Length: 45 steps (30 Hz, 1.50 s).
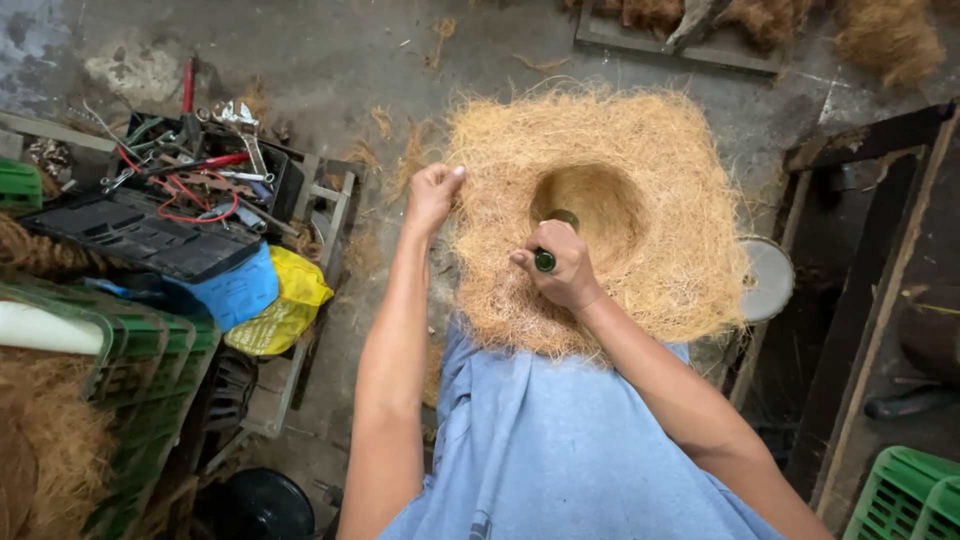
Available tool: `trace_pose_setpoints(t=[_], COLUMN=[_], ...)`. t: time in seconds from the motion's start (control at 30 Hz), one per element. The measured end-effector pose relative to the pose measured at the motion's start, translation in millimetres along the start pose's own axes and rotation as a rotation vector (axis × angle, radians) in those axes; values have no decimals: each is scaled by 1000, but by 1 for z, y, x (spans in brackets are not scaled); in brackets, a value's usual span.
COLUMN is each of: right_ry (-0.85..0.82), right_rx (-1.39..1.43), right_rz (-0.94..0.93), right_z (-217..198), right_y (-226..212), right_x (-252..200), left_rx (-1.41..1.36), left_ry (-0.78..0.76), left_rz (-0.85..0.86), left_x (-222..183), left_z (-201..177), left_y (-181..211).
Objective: Shaping a fiber hat by pressing a glass bottle into the crown to mold its form and using a spray gun to apply a treatment.
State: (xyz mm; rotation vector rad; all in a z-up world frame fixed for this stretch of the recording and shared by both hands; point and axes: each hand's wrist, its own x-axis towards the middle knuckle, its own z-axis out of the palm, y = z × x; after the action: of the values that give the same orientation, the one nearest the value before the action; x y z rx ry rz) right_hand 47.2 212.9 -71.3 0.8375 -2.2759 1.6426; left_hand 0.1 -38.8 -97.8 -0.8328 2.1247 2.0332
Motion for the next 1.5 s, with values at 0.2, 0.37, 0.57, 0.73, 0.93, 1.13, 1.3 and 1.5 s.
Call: trace_pose_setpoints(t=[0.2, 0.37, 0.57, 0.73, 0.93, 1.13, 1.3, 1.5], right_ry=[-17, 85, 256, 315, 219, 52, 153, 569], right_rx=[-4, 121, 215, 239, 344, 161, 221, 412], right_rz=[83, 276, 377, 309, 200, 54, 236, 396], right_z=[-10, -18, -89, -90, -38, -56, -97, -165], right_y=[-20, -1, -25, -30, -72, -98, -76, -19], right_x=[13, 11, 38, 42, 42, 24, -5, 2], left_rx=[62, 108, 71, 116, 136, 791, 1134, 1108], left_ry=[91, -12, 19, 55, 54, 175, 7, -405], left_rz=[-33, -21, -44, 54, 70, 439, 844, 782], left_x=[20, -30, -23, -21, -28, -84, -132, -178], left_z=[6, 1, -1, 4, -2, 28, 89, 143], left_y=[-36, 7, -28, -27, -25, 64, 98, 31])
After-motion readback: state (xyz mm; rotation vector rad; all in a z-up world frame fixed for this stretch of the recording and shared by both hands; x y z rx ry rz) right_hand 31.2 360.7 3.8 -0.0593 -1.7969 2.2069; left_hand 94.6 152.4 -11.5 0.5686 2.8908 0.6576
